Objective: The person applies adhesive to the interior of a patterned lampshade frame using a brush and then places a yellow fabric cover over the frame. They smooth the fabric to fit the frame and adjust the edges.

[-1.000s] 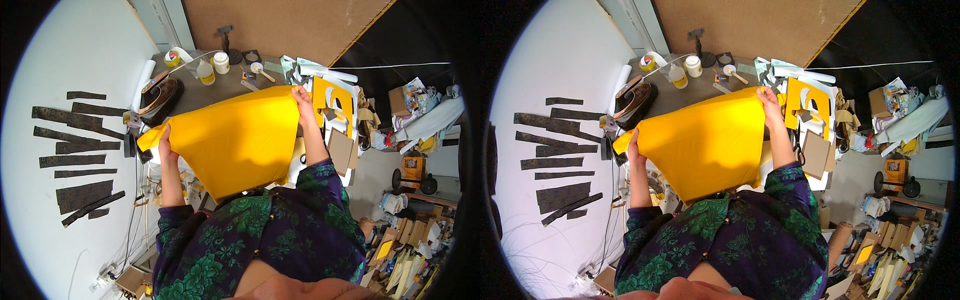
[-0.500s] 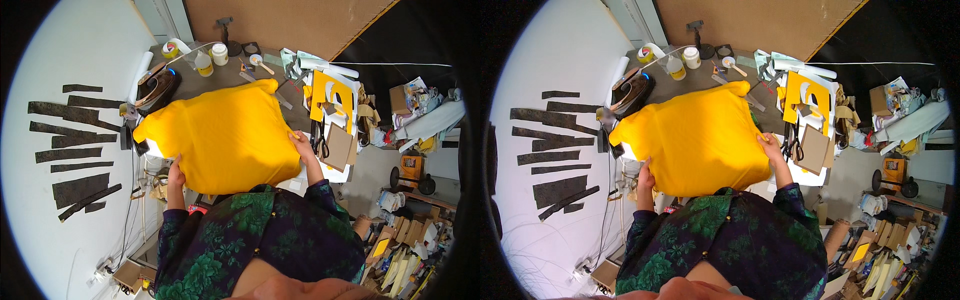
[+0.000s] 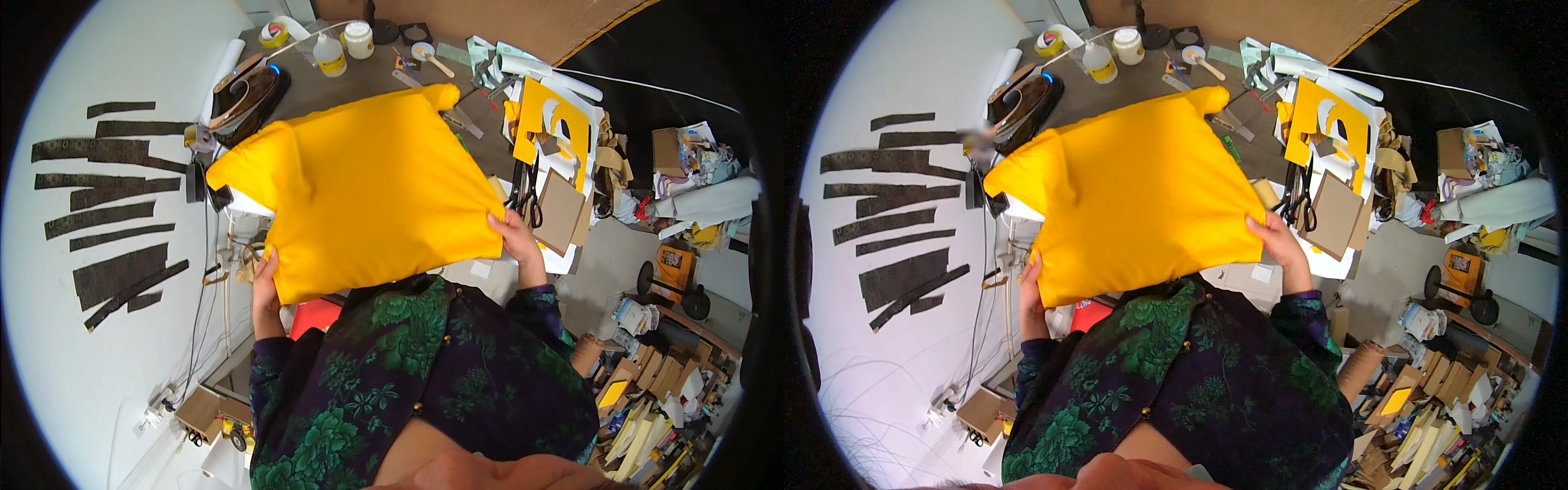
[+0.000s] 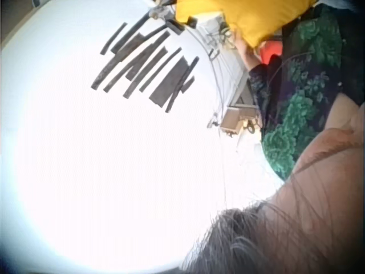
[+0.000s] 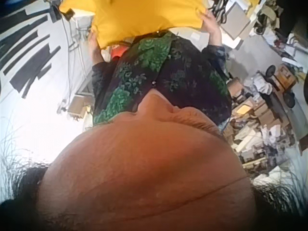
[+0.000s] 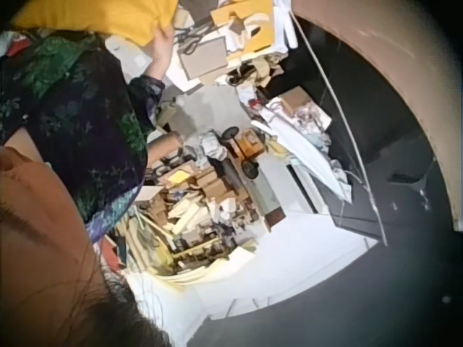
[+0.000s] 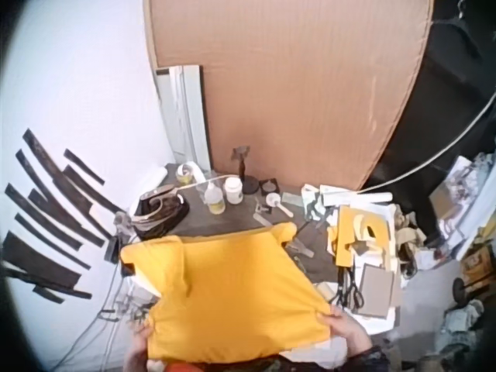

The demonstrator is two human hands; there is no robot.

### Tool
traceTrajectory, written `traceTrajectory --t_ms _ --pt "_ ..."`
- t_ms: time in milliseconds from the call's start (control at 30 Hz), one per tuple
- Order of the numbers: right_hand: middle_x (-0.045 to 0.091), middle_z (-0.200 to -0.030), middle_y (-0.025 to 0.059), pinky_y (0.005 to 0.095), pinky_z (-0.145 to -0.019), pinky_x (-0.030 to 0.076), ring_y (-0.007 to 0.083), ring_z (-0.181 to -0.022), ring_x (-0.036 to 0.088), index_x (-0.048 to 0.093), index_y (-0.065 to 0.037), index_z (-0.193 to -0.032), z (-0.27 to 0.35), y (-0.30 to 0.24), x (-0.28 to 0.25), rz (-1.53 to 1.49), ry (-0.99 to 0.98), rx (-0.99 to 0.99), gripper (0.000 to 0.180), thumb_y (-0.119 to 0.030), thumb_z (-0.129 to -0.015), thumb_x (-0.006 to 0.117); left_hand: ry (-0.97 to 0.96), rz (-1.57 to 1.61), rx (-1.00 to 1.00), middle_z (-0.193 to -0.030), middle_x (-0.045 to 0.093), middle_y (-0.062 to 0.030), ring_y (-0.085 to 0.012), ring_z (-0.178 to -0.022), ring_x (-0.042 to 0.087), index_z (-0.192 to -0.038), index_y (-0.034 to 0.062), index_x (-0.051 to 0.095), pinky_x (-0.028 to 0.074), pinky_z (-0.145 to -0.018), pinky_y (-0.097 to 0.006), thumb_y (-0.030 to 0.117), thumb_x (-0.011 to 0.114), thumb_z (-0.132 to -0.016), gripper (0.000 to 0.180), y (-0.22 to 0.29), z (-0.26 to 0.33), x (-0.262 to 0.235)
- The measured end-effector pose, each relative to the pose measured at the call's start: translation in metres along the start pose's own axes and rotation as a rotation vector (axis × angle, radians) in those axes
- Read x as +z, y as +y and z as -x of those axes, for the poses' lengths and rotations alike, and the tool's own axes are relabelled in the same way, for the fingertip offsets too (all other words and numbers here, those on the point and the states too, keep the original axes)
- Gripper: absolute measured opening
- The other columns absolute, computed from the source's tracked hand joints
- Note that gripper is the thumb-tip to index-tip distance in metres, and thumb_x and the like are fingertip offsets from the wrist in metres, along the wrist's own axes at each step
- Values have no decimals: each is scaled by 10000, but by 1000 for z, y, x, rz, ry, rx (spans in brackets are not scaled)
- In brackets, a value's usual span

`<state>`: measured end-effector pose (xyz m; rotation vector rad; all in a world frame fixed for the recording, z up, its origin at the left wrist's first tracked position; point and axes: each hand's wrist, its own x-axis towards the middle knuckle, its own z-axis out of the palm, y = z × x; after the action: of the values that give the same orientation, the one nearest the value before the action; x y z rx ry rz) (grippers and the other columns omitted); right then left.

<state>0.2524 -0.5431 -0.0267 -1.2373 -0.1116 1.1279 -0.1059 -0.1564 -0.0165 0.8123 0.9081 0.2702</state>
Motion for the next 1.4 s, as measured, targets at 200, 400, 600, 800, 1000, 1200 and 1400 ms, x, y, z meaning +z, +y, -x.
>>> traceTrajectory --t_ms 200,400,600,800,1000,1200,1400 --pt "710 -1070 9 234 -832 500 81 -925 648 669 -10 -1203 -24 31 -15 245 131 101 394 -309 -950 704 -72 -52 -197 -998 711 -72 -157 -874 681 -1208 19 609 544 -769 -291 288 517 -1048 326 -36 -4 2" --pt "702 -1035 -17 233 -850 481 64 -951 615 680 -21 -1148 -8 56 -24 379 87 -22 293 -248 -963 689 42 -60 45 -993 699 -4 -89 -847 657 -1090 59 649 524 -754 -241 180 570 -1018 161 -91 -2 -34" --pt "708 -961 20 253 -770 510 85 -848 634 663 12 -1132 -15 63 -9 403 356 -351 296 -240 -977 668 103 -76 389 -1025 673 -65 -121 -887 644 -1098 51 538 532 -780 -269 160 578 -1025 137 -87 -6 -14" --pt "718 -842 56 259 -689 502 105 -751 641 695 21 -1066 -48 88 -36 550 540 -295 358 -315 -945 700 181 -280 237 -993 668 -75 -131 -867 634 -1228 53 477 524 -785 -271 76 623 -981 288 -111 -32 -37" --pt "726 -1008 162 359 -823 545 279 -911 702 637 -1 -1193 -52 98 -35 1095 775 -330 513 -404 -884 709 397 -624 330 -1076 586 -80 -132 -947 546 -1323 54 440 488 -817 -288 56 688 -906 485 -133 -66 -62" --pt "720 -831 122 389 -732 545 290 -788 703 708 -63 -970 -153 9 31 882 595 -493 305 -353 -878 719 272 -885 760 -867 709 -106 -179 -784 670 -1012 -25 670 528 -680 -327 230 695 -932 268 -12 -156 37" --pt "694 -770 126 427 -693 542 323 -749 687 667 -74 -787 -217 -15 37 1113 598 -506 264 -306 -811 791 245 -1341 659 -779 688 -177 -367 -725 678 -889 -15 627 525 -659 -436 368 698 -900 389 22 -225 68"
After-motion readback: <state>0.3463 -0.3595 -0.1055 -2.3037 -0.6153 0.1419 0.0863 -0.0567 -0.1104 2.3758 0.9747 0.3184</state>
